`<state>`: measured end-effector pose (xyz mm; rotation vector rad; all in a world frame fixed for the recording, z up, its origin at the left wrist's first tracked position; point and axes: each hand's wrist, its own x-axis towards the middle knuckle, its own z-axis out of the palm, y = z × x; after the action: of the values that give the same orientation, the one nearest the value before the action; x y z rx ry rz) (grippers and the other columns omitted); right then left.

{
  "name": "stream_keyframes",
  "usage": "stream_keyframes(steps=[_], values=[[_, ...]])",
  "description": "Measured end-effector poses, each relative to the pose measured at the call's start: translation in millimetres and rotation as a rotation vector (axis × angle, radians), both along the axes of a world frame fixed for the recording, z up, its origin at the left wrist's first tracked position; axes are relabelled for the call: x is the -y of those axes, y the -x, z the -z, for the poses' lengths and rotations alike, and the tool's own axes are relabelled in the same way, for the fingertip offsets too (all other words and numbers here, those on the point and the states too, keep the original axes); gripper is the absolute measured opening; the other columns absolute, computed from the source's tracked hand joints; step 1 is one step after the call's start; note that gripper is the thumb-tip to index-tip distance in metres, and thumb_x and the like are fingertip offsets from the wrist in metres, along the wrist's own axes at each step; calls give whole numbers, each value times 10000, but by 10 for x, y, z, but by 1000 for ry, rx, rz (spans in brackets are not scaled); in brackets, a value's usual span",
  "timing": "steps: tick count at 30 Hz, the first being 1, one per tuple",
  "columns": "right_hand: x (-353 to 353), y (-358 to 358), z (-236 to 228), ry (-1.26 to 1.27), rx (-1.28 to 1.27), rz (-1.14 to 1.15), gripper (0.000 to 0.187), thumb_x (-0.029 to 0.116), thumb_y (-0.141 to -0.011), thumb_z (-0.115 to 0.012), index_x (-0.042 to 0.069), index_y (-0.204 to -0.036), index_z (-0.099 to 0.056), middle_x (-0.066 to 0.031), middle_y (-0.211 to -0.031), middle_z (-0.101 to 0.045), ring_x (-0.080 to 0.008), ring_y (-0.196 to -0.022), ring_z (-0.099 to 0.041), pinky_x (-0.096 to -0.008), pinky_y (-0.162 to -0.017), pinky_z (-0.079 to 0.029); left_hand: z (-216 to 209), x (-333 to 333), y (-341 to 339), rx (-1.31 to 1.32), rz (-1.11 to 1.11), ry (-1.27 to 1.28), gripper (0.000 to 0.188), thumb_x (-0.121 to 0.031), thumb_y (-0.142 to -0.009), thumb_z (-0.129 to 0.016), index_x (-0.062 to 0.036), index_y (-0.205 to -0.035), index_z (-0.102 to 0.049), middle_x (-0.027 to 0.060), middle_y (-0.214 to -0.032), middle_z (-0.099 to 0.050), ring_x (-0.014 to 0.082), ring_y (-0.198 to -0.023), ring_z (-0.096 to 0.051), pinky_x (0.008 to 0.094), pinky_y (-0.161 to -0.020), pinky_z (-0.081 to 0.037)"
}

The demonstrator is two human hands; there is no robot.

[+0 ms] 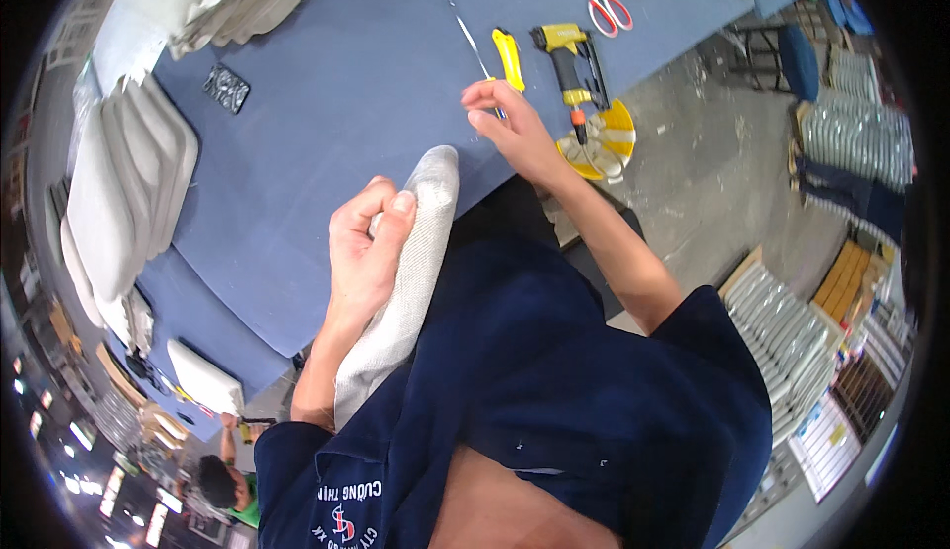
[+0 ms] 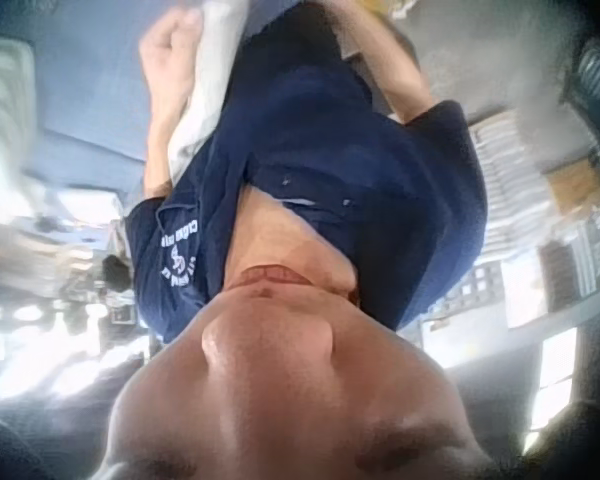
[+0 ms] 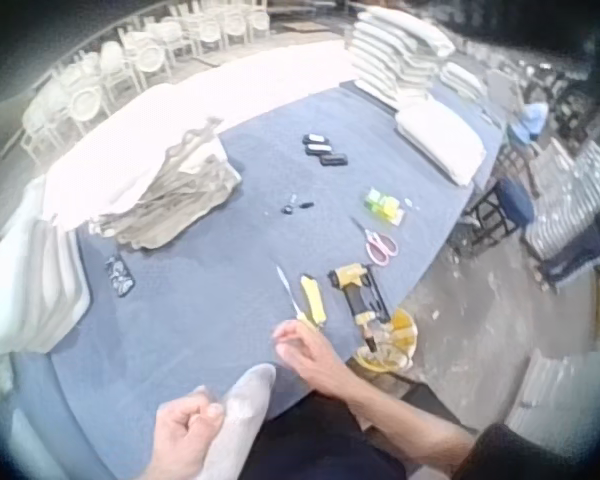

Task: The person staples white fabric onto a chair cushion, trims excess fabric with scissors, and uses a screwdriver to tuck edges. The person repeats these steps on multiple cushions, flipping them over and adjusting the fabric as needed.

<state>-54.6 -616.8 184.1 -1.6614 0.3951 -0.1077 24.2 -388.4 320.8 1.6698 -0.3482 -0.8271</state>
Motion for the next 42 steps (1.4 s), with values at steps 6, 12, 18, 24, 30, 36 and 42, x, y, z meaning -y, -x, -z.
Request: stream_keyframes(steps=[6, 12, 18, 24, 30, 36, 42], values=[[276, -589, 1296, 906, -627, -49, 520, 404, -914, -785, 5, -1188, -597, -240, -1254, -631, -411, -1049, -713, -504, -876, -592, -206, -355, 64, 118, -376, 16, 386, -185, -1049, -620, -58, -739, -427, -50, -781, -378, 64, -735, -336, 271, -674, -314], [488, -779, 1701, 943, -554, -152, 648, 456, -821, -867, -13, -1168, -585, -242, -1113, -709, -428, -1045, -717, -530, -901, -585, -128, -315, -144, 212, -302, -133, 382, -234, -1044, -597, -77, -732, -443, -79, -711, -394, 43, -707, -364, 274, -610, -320], [425, -435, 1737, 769, -636, -177, 511, 365, -892, -811, -7, -1145, -567, -197, -964, -742, -346, -840, -753, -474, -777, -608, 159, -444, -572, -184, -67, 236, 385, -279, -1054, -618, -118, -716, -528, -101, -679, -454, 16, -633, -375, 253, -573, -321], [-10, -631, 9, -378, 76, 1, 158, 225, -1094, -552, 107, -1183, -496, -152, -963, -754, -94, -531, -550, -224, -503, -449, 379, -596, -627, -215, -50, 339, 370, -318, -1054, -614, -118, -745, -572, -91, -671, -495, 14, -599, -422, 245, -548, -352], [-475, -490, -1213, -245, 740, 250, 191, 173, -1117, -477, 46, -1259, -485, -196, -1080, -708, -105, -608, -576, -238, -522, -501, 550, -611, -722, -208, -2, 421, 353, -315, -1049, -611, -109, -762, -592, -82, -665, -515, 13, -592, -442, 241, -541, -357], [-564, -493, -1684, -58, 860, 270, 188, 195, -1119, -471, 46, -1234, -469, -209, -1069, -688, -166, -648, -643, -276, -568, -542, 639, -671, -716, -232, -16, 462, 370, -342, -1041, -621, -103, -762, -584, -68, -677, -526, 29, -602, -456, 249, -538, -360], [-700, -573, -1678, 14, 581, -69, 211, 192, -1116, -513, 38, -1256, -477, -197, -1133, -684, -210, -734, -716, -292, -656, -609, 706, -673, -778, -249, -13, 527, 375, -360, -1042, -625, -100, -775, -586, -65, -701, -532, 33, -615, -449, 248, -557, -364]])
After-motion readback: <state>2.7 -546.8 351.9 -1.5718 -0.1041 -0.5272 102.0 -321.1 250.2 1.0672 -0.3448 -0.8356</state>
